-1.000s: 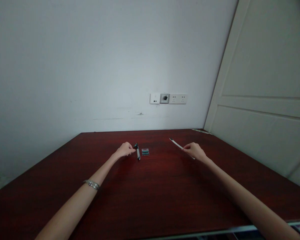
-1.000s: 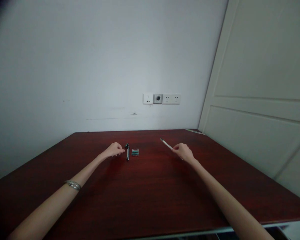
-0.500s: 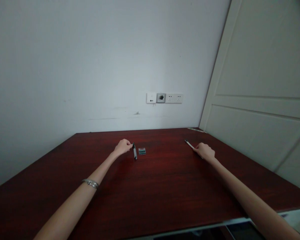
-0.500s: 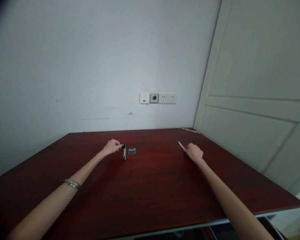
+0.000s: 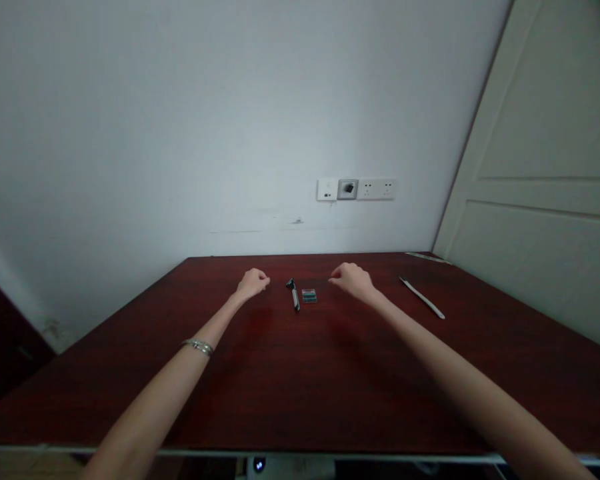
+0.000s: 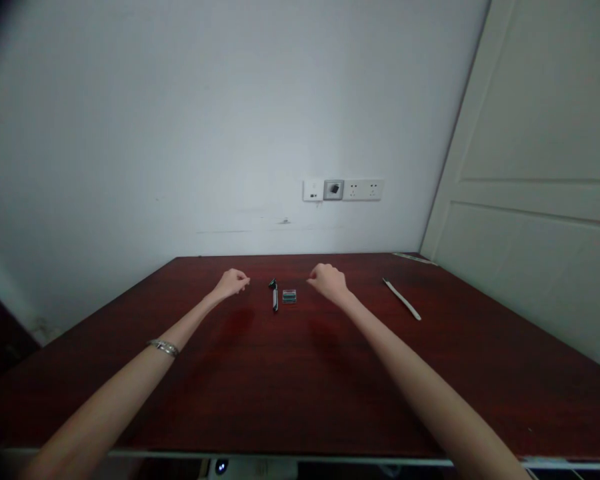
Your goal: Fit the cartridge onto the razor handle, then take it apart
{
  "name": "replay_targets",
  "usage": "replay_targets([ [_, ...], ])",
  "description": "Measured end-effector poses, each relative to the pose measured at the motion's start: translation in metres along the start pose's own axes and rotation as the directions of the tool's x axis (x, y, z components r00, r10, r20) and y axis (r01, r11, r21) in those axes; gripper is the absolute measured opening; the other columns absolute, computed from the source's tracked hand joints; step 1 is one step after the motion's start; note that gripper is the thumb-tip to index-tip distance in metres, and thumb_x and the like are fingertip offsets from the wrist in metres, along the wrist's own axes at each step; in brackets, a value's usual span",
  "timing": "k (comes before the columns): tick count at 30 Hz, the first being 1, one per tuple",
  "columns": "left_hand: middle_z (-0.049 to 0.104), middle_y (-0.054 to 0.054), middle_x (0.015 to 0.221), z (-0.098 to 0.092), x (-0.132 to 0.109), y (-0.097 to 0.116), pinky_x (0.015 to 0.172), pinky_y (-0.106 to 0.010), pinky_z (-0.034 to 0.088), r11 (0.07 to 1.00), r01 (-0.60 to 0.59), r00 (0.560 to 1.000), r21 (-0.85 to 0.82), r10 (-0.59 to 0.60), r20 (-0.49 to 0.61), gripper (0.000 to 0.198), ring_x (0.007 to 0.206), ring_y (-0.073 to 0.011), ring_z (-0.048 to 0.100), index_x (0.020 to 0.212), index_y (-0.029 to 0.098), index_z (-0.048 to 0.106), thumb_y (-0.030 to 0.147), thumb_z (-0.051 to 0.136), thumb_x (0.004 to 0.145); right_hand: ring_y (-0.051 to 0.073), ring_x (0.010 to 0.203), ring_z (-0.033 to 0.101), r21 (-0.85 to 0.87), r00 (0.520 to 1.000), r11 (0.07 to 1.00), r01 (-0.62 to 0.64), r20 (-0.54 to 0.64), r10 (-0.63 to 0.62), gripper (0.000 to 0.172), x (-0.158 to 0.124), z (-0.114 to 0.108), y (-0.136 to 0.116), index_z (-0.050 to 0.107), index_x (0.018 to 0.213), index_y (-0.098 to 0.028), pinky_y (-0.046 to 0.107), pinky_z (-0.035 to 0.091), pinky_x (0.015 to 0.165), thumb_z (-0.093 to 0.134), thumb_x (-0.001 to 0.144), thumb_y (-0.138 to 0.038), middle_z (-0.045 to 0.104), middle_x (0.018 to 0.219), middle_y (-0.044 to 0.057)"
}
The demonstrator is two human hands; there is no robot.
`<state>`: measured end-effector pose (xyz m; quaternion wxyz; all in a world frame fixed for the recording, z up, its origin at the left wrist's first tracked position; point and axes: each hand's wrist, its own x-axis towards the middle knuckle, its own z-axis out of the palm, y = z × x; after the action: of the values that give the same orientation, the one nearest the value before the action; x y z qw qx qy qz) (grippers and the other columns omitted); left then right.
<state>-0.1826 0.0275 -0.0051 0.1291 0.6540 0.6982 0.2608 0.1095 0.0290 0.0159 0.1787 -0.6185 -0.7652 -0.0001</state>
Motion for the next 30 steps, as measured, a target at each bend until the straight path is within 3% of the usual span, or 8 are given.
replay_targets([
  [4, 0.064, -0.003, 0.058, -0.01, -0.008, -0.01, 0.055, -0.02, 0.043, 1.0, 0.027, 1.0, -0.001, -0.027, -0.015, 0.018, 0.053, -0.0117, 0.057, 0.067, 0.014, 0.067, 0.024, 0.053, 0.071, 0.025, 0.089, 0.062, -0.022, 0.989, 0.994, 0.103, 0.105, -0.1, 0.027, 0.008, 0.023, -0.071, 0.068, 0.09, -0.022, 0.033, 0.047, 0.072, 0.059, 0.072, -0.04, 0.067, 0.096, 0.01],
  [8, 0.064, -0.004, 0.058, -0.019, -0.014, -0.019, 0.056, -0.02, 0.043, 0.999, 0.042, 0.999, 0.013, -0.042, -0.012, 0.016, 0.055, -0.0118, 0.058, 0.067, 0.014, 0.067, 0.023, 0.053, 0.07, 0.027, 0.093, 0.061, -0.08, 0.982, 0.988, 0.129, 0.149, -0.116, 0.035, 0.015, 0.041, -0.103, 0.065, 0.098, -0.017, 0.034, 0.048, 0.072, 0.063, 0.07, -0.039, 0.064, 0.1, 0.015],
  [15, 0.065, -0.004, 0.06, -0.025, -0.016, -0.029, 0.057, -0.021, 0.044, 0.998, 0.057, 0.998, 0.023, -0.057, -0.013, 0.017, 0.055, -0.0119, 0.057, 0.069, 0.013, 0.067, 0.023, 0.053, 0.07, 0.027, 0.093, 0.061, -0.104, 0.975, 0.982, 0.156, 0.176, -0.136, 0.031, 0.021, 0.062, -0.117, 0.064, 0.101, -0.014, 0.033, 0.049, 0.073, 0.061, 0.072, -0.022, 0.064, 0.102, 0.016],
  [30, 0.065, -0.005, 0.06, -0.014, -0.011, -0.036, 0.06, -0.022, 0.045, 1.0, 0.007, 0.999, 0.008, -0.007, -0.039, 0.018, 0.058, -0.0136, 0.059, 0.067, 0.013, 0.068, 0.024, 0.054, 0.069, 0.027, 0.093, 0.061, -0.115, 0.972, 0.981, 0.157, 0.193, -0.133, 0.03, 0.022, 0.079, -0.131, 0.065, 0.1, -0.012, 0.034, 0.05, 0.074, 0.06, 0.071, -0.014, 0.064, 0.1, 0.018],
])
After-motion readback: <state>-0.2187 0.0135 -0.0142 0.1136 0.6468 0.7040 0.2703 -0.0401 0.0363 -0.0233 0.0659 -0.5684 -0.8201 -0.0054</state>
